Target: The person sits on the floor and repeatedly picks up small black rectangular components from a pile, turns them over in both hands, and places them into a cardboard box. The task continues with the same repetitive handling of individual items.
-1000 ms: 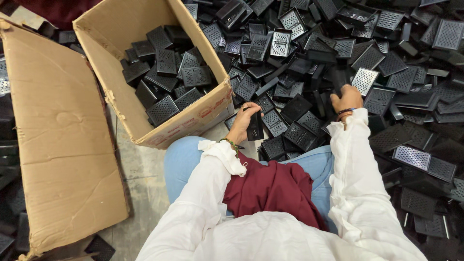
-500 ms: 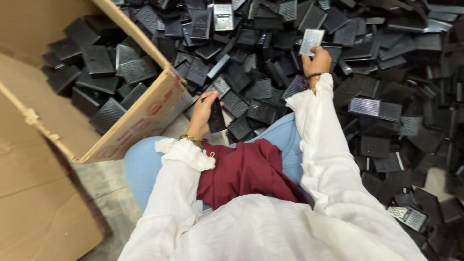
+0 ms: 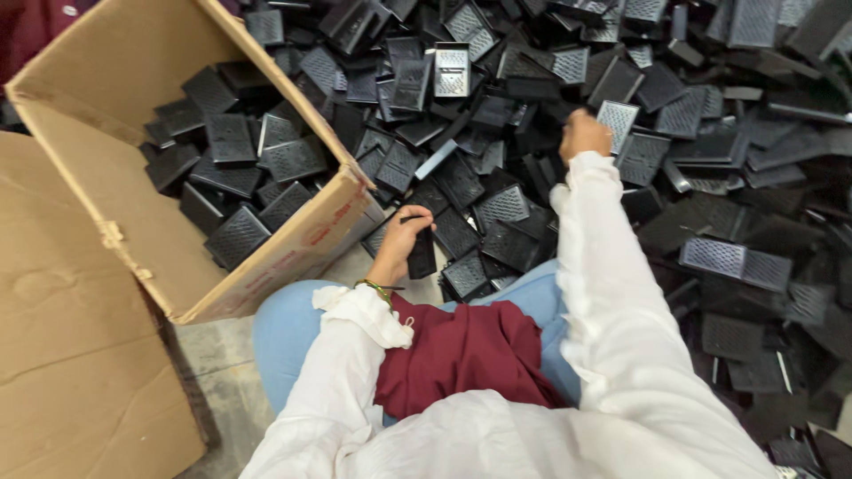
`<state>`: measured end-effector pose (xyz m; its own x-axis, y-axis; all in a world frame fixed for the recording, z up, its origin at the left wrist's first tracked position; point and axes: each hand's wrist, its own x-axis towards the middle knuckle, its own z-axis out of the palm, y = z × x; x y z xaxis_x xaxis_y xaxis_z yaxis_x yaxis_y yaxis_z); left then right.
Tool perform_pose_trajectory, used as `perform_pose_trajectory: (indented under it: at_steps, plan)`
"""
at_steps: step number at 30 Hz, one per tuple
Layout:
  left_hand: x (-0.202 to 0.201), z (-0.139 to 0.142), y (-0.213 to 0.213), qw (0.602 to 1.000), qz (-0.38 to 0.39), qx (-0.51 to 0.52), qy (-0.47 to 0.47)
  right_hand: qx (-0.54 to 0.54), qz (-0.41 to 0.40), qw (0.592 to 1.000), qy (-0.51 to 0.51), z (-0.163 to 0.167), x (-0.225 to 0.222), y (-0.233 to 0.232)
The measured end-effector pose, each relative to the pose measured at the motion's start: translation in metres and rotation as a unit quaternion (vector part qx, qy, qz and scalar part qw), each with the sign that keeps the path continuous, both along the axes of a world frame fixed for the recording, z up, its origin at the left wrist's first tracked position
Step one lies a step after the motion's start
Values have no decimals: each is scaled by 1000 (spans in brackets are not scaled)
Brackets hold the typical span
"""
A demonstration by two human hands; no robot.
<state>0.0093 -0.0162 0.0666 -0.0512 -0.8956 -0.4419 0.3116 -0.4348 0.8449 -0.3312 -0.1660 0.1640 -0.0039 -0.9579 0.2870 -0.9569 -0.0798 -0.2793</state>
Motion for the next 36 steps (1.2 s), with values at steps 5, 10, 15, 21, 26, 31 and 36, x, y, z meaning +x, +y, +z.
perform_pose_trajectory:
  at_steps: [5,10,15,21,26,31,36]
  plan:
    - [-7,36,10,1000,-26,9,-13,-80,86,956,-269,34,-7,43]
    - [-9,59,32,992,-123,6,30,277,273,803,-451,3,67,129]
    - [5,46,38,993,6,-118,-29,167,219,850,-449,-34,147,174]
    - [9,53,49,977,110,-175,-58,0,207,944,-258,-17,190,221]
    - [12,76,46,988,89,-91,84,186,159,756,-607,5,197,224]
    - [14,80,39,972,121,-48,198,178,188,779,-572,12,202,233]
    - [12,71,37,976,103,-60,184,197,174,762,-592,8,207,233]
